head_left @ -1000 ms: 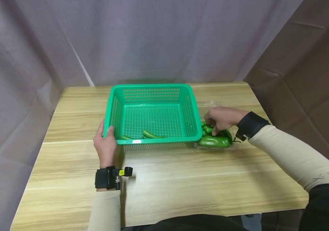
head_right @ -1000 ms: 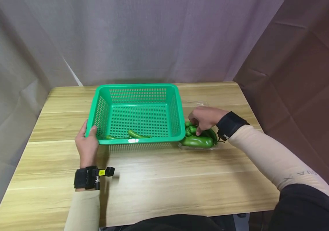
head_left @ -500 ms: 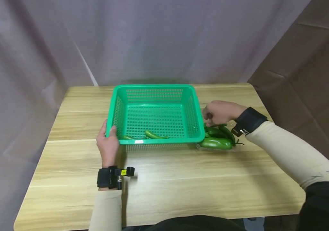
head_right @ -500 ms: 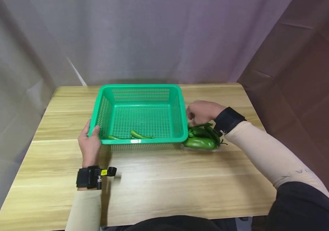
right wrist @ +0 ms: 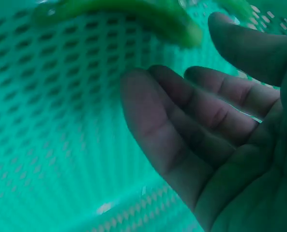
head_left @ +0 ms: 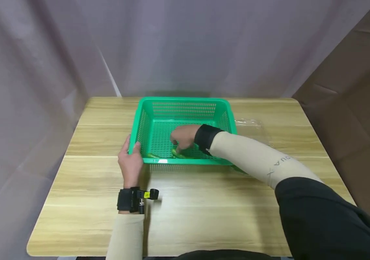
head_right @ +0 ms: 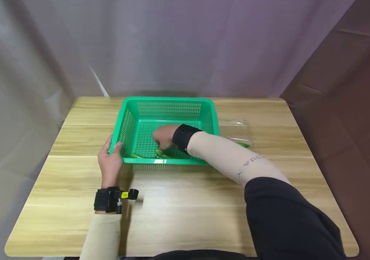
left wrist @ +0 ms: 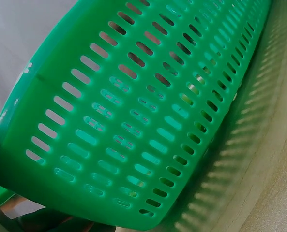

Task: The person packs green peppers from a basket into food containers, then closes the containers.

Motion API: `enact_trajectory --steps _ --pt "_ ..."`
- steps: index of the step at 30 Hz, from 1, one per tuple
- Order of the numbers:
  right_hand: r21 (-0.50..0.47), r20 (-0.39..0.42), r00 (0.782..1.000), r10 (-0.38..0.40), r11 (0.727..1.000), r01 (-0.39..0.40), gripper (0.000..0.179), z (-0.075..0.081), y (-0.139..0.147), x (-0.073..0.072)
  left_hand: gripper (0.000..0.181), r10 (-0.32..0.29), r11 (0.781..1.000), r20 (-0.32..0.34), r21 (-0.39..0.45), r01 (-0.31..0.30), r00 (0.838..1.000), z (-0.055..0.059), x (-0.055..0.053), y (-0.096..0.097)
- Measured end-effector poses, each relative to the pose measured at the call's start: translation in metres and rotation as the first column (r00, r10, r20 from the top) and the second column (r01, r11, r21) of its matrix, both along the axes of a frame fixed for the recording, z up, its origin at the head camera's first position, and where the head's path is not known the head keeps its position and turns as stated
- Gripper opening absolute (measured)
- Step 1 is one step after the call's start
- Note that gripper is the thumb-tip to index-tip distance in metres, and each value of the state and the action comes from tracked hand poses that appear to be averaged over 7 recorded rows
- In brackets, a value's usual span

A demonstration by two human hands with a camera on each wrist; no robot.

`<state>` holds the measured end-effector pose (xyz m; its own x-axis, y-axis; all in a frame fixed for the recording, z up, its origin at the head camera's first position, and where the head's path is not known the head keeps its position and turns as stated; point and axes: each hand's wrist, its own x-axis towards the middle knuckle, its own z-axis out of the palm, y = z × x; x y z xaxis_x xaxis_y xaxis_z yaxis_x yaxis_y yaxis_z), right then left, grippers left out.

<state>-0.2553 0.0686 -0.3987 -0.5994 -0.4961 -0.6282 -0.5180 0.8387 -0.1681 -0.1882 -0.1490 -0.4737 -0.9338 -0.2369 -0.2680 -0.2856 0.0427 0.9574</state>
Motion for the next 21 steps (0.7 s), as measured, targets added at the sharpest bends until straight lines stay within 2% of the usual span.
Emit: enact_trajectory --steps 5,9,13,15,19,21 --pt "0.001 0.015 1.0 0.017 1.0 -0.017 0.017 -0.023 -0.018 0.009 0.052 0.0 1.0 -0.005 0.008 0.0 1.0 0.002 0.006 0.007" --pt "-0.027 -0.008 1.0 -0.021 0.999 0.021 0.015 -0.026 -0.016 0.015 0.051 -0.006 1.0 -0.021 0.001 0.006 1.0 0.004 0.007 0.011" --pt "-0.041 -0.01 1.0 -0.014 0.999 0.014 0.017 -0.024 -0.013 0.015 0.052 -0.012 1.0 -0.023 -0.007 0.012 1.0 0.007 0.007 0.012" --pt "-0.052 0.017 1.0 -0.02 0.998 0.021 0.024 -0.022 -0.011 0.012 0.052 -0.014 1.0 -0.022 -0.01 0.013 1.0 0.008 0.007 0.012" --pt "-0.083 0.073 0.997 -0.036 0.996 0.042 0.055 -0.013 -0.006 0.003 0.052 -0.022 1.0 -0.016 -0.012 0.022 1.0 0.007 0.005 0.012" --pt "-0.096 0.081 0.996 -0.039 0.994 0.047 0.064 -0.006 -0.003 -0.002 0.052 -0.027 1.0 -0.013 -0.009 0.026 1.0 0.006 0.004 0.012"
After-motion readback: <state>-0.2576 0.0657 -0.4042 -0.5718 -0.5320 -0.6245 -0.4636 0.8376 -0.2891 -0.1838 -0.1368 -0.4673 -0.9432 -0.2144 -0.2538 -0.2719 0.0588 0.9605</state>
